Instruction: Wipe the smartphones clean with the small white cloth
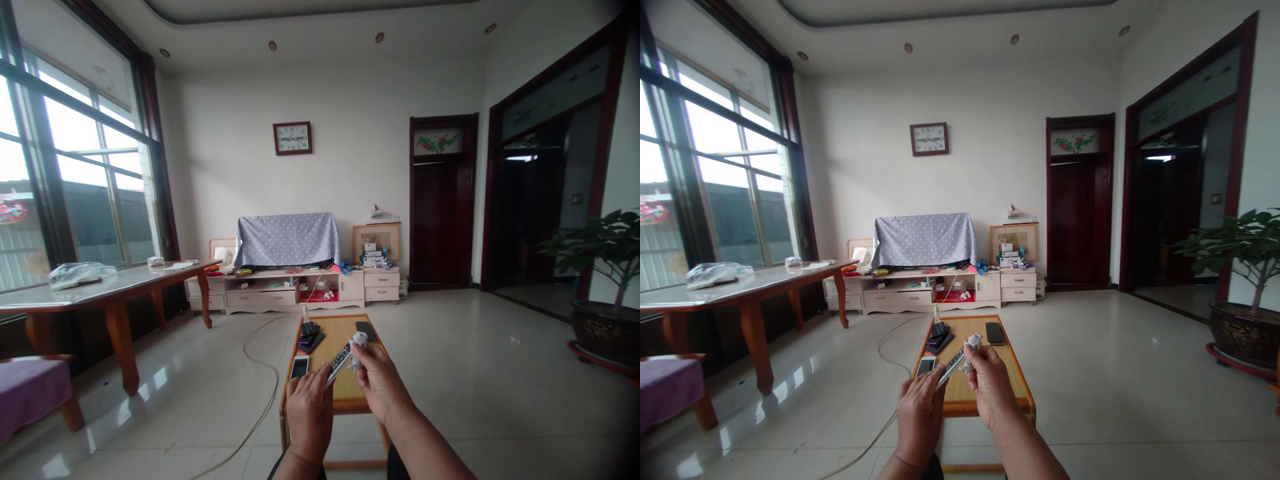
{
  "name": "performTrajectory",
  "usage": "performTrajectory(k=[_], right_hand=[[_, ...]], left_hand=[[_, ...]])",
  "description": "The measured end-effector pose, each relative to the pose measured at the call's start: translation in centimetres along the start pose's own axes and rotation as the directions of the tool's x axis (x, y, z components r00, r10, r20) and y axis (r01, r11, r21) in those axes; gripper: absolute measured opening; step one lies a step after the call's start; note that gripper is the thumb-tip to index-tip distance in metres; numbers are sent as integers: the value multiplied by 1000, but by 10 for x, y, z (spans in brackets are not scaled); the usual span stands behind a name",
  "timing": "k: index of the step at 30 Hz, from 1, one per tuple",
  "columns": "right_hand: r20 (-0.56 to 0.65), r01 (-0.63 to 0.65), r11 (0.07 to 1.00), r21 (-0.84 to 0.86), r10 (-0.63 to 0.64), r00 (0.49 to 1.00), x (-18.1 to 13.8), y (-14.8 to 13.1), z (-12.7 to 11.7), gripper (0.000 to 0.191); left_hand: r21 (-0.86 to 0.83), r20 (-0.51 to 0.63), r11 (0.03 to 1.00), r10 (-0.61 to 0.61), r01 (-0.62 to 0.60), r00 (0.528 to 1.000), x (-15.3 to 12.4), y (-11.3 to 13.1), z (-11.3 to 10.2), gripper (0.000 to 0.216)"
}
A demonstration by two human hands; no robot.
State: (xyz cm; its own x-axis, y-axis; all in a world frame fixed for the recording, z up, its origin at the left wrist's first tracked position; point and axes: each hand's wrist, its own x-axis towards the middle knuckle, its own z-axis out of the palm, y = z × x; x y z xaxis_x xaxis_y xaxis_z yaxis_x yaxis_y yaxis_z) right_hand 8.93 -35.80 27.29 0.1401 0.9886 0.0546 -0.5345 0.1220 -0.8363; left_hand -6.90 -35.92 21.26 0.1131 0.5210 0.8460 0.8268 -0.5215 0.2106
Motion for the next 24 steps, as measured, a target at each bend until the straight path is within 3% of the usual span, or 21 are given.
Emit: performTrajectory(k=[7,14,21,24], right_hand=[[117,-138,990,-43,142,983,-35,26,11,48],[24,-54,999,6,54,998,-6,-10,-27,42],[-58,-48,999,-15,47,997,0,6,-52,36],[-58,-39,999,-19,38,998,3,10,-61,35]], left_hand=[[39,52,998,52,-54,997,7,3,-13,39],[131,32,982,132,-135,991,7,-2,-20,38],[62,124,987,139,-147,983,7,11,-19,35],[71,211,991,100,-117,972,10,18,-14,51]])
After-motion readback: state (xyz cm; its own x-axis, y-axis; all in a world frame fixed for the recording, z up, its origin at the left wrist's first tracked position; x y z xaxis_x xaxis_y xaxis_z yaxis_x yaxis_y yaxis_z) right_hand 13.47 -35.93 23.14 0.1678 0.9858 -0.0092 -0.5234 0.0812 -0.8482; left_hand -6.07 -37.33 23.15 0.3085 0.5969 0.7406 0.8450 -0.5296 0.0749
